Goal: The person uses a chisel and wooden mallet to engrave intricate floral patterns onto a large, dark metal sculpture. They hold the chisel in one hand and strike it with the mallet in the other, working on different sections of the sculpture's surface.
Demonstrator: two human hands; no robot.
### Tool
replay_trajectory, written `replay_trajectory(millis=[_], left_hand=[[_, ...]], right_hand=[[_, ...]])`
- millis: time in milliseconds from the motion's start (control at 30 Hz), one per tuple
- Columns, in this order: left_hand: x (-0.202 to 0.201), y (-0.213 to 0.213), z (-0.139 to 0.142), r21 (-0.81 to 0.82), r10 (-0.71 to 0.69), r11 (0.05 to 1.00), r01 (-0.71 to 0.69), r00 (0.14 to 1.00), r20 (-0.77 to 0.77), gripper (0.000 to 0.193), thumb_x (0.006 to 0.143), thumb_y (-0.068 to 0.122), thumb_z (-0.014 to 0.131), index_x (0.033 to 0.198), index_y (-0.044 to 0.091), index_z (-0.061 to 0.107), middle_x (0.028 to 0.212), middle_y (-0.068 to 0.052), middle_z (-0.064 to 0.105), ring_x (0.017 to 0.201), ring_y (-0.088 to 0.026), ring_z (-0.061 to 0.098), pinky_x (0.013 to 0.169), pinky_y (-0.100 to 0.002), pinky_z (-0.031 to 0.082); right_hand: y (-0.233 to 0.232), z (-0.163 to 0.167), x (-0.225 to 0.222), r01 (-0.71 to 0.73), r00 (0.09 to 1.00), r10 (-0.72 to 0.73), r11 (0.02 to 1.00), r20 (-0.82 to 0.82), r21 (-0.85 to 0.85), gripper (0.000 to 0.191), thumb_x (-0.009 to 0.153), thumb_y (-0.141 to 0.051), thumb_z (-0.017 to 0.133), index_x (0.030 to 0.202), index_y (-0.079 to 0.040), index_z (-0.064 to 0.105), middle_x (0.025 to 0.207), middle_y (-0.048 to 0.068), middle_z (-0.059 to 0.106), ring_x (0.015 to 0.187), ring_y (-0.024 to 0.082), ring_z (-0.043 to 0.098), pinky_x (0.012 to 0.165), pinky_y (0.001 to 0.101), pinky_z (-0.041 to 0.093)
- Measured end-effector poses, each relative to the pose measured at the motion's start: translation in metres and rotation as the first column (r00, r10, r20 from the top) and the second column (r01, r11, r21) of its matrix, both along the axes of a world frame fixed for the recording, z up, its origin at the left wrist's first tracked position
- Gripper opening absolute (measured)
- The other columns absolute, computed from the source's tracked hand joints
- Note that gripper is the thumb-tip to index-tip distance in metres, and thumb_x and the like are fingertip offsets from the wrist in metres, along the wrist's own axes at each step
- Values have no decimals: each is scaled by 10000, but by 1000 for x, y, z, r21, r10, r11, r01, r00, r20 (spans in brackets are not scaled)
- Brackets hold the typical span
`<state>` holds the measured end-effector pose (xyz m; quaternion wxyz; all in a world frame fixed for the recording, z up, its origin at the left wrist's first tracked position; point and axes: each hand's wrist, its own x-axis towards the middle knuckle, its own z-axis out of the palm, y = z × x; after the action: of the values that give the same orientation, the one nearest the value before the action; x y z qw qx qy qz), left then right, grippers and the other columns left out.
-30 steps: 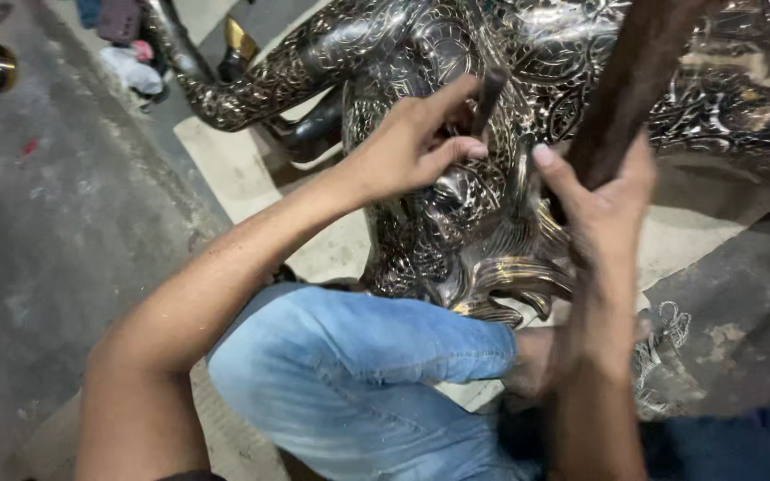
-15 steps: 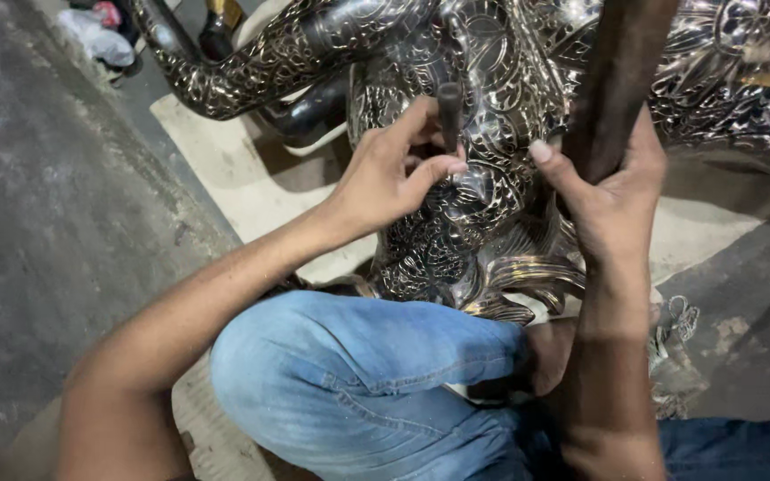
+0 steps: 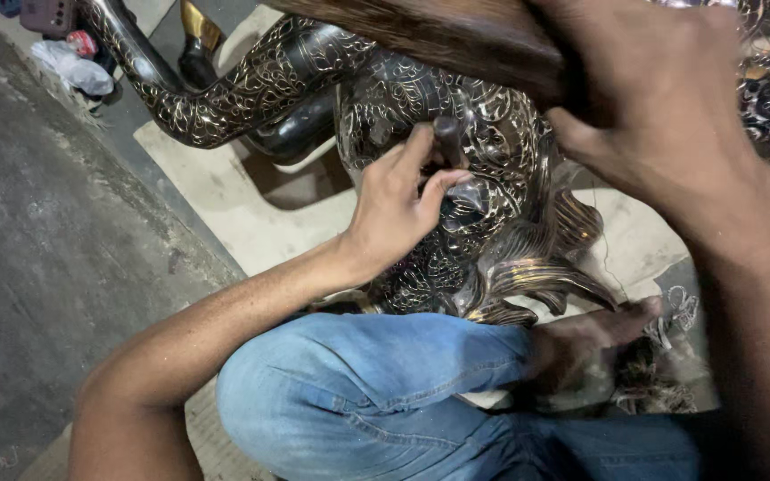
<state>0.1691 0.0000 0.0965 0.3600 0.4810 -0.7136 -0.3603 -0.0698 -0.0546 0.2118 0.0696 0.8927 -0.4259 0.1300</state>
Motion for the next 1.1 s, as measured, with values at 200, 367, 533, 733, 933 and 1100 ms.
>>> replay_trajectory(millis=[200, 367, 533, 733, 933, 1100], left_hand=[[4, 2, -4, -226, -30, 974, 18, 998, -50, 267, 966, -8, 726, 1192, -31, 584, 1006, -144, 751, 867, -273, 780, 729, -363, 615], [7, 3, -8, -228, -17, 974, 3, 998, -59, 190, 960, -9, 730, 1124, 12, 636, 1016, -127, 746, 859, -263, 776, 730, -369, 619], [10, 4, -6, -264, -39, 964, 35, 999, -12, 167, 956, -7, 734, 1095, 68, 680, 1012, -97, 723, 858, -255, 746, 748, -369, 594], [13, 4, -4, -253, -61, 966, 63, 998, 16, 176, 953, -12, 720, 1111, 53, 679, 1012, -88, 722, 854, -238, 743, 742, -357, 596], [16, 4, -5, -227, -82, 971, 73, 996, -29, 158, 986, 8, 709, 1124, 59, 651, 1040, -77, 722, 880, -204, 760, 744, -326, 619], [15, 5, -7, -256, -51, 965, 61, 998, 42, 158, 965, -8, 724, 1100, 70, 699, 989, -88, 728, 787, -203, 730, 685, -334, 591]], right_hand=[[-3, 16, 5, -132, 968, 84, 971, -235, -200, 817, 838, -159, 824, 1591, -180, 507, 1151, 37, 685, 930, 224, 674, 710, 374, 482], [4, 19, 5, -124, 961, 116, 992, -250, -19, 883, 780, -139, 755, 1604, -245, 457, 1046, 71, 678, 799, 203, 637, 619, 372, 485], [6, 46, 31, -187, 945, 148, 976, -292, -110, 706, 950, -187, 727, 1584, -316, 444, 963, 45, 662, 683, 163, 628, 530, 335, 470], [7, 44, 29, -169, 930, 138, 984, -341, -63, 759, 911, -192, 735, 1595, -346, 444, 922, -11, 664, 688, 119, 637, 537, 286, 470], [1, 15, 1, -225, 940, 230, 973, -252, 48, 848, 860, -237, 705, 1640, -340, 390, 996, 24, 668, 735, 149, 631, 595, 300, 475], [-1, 15, 5, -158, 924, 162, 987, -345, 39, 834, 844, -276, 692, 1615, -342, 380, 916, -5, 667, 681, 120, 631, 527, 269, 458]])
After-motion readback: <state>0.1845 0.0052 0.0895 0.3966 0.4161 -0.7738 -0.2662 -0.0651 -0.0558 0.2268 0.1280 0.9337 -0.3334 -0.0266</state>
